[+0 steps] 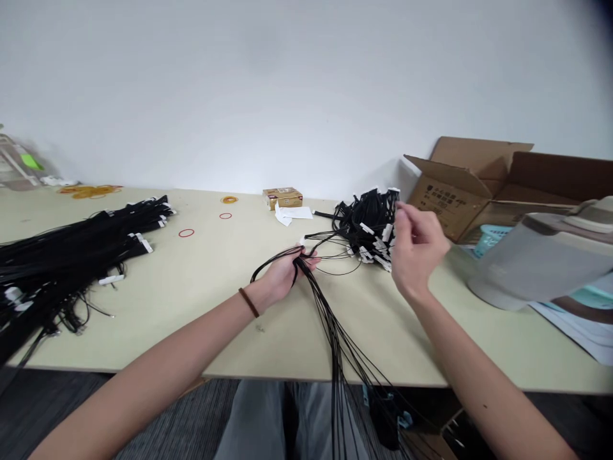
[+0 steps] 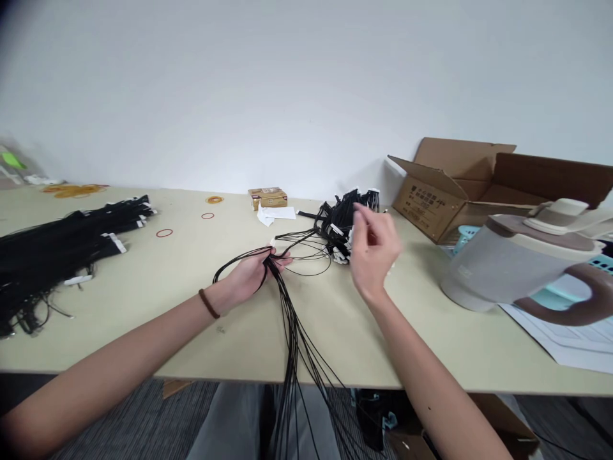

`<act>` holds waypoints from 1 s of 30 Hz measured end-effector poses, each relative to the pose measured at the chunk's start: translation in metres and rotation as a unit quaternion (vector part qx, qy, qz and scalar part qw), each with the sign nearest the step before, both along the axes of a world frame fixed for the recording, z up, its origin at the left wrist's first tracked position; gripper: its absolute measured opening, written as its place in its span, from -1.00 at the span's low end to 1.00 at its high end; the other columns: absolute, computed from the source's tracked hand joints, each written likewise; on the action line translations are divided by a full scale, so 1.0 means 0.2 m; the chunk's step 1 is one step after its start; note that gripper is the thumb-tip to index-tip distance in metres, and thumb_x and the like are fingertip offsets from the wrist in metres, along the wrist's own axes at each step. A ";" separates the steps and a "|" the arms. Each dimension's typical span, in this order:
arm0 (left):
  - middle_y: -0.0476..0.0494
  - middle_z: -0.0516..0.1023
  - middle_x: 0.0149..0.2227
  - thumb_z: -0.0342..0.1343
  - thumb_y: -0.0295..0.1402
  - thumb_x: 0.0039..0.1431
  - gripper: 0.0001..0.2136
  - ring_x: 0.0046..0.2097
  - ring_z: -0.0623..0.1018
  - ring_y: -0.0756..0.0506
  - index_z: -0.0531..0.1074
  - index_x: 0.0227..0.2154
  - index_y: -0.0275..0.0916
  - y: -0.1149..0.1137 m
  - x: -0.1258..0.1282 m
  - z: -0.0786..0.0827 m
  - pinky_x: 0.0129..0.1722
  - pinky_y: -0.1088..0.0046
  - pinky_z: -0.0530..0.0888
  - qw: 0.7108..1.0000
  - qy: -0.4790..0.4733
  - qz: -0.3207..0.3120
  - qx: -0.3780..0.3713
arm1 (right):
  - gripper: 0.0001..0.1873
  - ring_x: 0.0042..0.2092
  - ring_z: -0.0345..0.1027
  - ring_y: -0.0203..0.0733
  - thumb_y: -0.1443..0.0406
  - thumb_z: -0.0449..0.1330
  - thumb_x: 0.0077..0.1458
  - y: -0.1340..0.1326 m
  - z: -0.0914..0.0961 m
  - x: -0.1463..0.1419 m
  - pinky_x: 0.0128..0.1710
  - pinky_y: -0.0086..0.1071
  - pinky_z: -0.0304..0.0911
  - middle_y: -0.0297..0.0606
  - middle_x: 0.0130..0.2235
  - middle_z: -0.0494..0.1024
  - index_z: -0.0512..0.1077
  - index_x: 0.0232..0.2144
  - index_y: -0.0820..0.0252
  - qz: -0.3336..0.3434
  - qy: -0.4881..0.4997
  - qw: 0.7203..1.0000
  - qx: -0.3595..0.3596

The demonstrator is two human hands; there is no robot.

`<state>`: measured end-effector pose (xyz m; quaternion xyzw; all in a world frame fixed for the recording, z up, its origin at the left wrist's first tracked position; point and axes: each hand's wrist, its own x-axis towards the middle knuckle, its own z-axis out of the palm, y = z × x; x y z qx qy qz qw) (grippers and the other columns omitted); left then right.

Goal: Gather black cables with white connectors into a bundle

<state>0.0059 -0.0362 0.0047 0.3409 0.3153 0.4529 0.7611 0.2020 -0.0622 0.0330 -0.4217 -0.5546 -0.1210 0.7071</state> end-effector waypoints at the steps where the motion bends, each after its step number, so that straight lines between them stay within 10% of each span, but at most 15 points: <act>1: -0.18 0.49 -0.39 -0.04 -0.42 0.13 -0.88 -0.37 0.49 0.01 0.29 -0.49 -0.31 -0.01 0.00 0.00 -0.33 0.49 0.38 1.000 -0.003 0.005 0.009 | -0.84 -0.45 0.19 -0.33 0.27 0.10 0.09 -0.01 -0.02 -0.02 -0.52 -0.40 0.07 -0.29 -0.42 0.38 0.45 -0.29 0.14 -0.044 -0.065 0.997 0.017; 7: -0.17 0.49 -0.41 -0.03 -0.42 0.12 -0.88 -0.36 0.50 -0.02 0.35 -0.45 -0.34 -0.01 0.02 0.00 -0.33 0.47 0.38 0.997 -0.014 0.025 0.069 | -0.95 -0.49 0.15 -0.34 0.35 0.16 0.03 -0.03 -0.13 -0.17 -0.52 -0.41 0.03 -0.36 -0.56 0.37 0.42 -0.45 0.16 -0.073 -0.358 0.930 0.019; 30: -0.12 0.42 -0.36 0.09 -0.30 0.03 -0.83 -0.28 0.48 -0.03 0.33 -0.44 -0.33 -0.03 0.03 -0.03 -0.28 0.46 0.38 0.989 0.005 0.028 0.146 | -0.85 -0.49 0.03 -0.32 0.37 0.10 0.03 -0.05 -0.13 -0.21 -0.49 -0.42 -0.02 -0.36 -0.60 0.27 0.32 -0.56 0.20 -0.101 -0.385 0.917 0.000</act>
